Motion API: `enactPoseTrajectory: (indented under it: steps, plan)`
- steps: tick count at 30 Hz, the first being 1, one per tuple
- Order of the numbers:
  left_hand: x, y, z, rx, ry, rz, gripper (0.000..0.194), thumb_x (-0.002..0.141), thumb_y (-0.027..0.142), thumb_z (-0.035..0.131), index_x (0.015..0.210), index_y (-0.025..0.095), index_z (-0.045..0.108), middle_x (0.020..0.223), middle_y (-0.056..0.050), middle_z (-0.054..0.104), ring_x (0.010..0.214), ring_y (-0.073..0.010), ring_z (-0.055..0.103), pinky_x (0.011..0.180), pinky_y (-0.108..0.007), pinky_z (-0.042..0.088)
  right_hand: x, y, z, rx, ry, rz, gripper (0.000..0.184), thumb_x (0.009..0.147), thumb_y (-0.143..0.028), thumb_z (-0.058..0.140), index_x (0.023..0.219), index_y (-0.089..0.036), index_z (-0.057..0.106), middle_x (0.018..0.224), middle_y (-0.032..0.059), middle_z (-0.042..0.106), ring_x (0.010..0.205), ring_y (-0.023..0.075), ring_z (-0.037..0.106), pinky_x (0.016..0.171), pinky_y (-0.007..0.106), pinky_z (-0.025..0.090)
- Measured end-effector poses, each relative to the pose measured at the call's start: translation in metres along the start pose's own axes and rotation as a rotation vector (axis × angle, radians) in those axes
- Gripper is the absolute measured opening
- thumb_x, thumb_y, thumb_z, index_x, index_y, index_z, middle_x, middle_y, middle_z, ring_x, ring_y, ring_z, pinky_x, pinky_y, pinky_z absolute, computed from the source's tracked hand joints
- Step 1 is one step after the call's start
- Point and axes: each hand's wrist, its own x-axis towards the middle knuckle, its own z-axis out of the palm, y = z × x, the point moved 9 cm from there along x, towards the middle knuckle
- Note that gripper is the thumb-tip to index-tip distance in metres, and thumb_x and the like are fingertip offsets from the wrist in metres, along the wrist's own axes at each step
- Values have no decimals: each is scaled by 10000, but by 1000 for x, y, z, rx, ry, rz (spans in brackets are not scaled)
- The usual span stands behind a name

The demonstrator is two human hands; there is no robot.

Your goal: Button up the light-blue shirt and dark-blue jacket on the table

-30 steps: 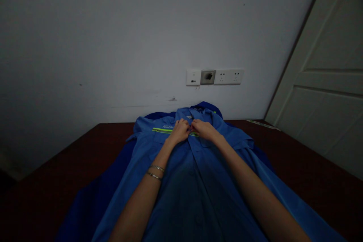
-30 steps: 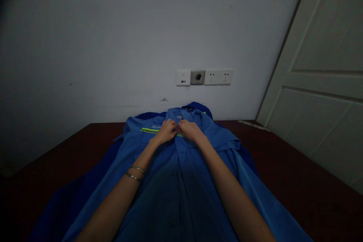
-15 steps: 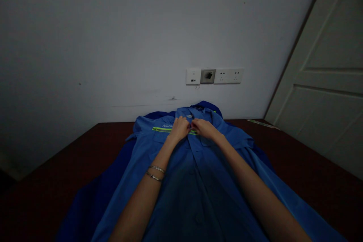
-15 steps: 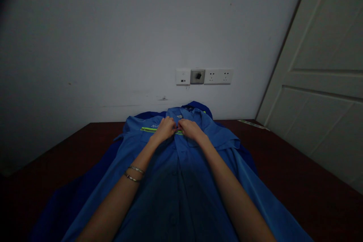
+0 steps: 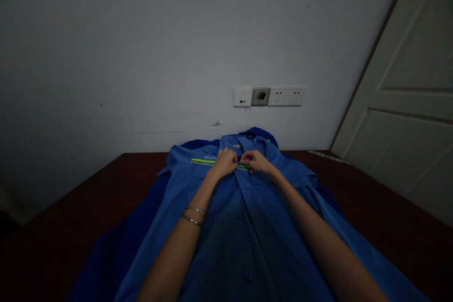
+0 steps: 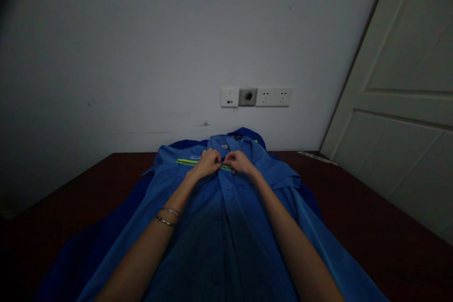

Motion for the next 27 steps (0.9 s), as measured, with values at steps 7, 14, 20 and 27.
enactPoseTrajectory:
  steps: [7, 14, 20, 27]
  plan:
    - [1, -13, 0, -131, 72, -29, 99, 718, 246, 626, 767, 172, 670, 829, -32, 652, 856, -190, 525, 787, -299, 369, 3, 2, -4, -34, 49, 28, 131, 711, -210, 570, 740, -103, 639, 574, -11, 590, 390, 70, 476, 370, 172, 399]
    - [2, -26, -3, -242, 113, -56, 190, 765, 204, 536, 791, 149, 716, 804, -40, 697, 755, -155, 584, 728, -236, 397, -4, -20, -26, -268, 163, -24, 209, 765, -171, 533, 887, -124, 696, 783, 36, 699, 433, 79, 530, 425, 171, 419]
    - [1, -45, -15, -316, 168, -166, 262, 793, 255, 502, 758, 108, 716, 696, -45, 682, 625, -138, 571, 596, -213, 377, -16, -58, -54, -495, 300, -163, 211, 774, -156, 521, 885, -131, 700, 878, 58, 697, 768, 153, 630, 716, 230, 470]
    - [2, -49, -18, -287, 194, -211, 292, 805, 280, 481, 735, 114, 711, 627, -30, 642, 578, -123, 529, 565, -207, 341, -33, -105, -70, -547, 349, -270, 224, 790, -193, 507, 910, -165, 694, 925, 60, 690, 859, 156, 615, 778, 229, 440]
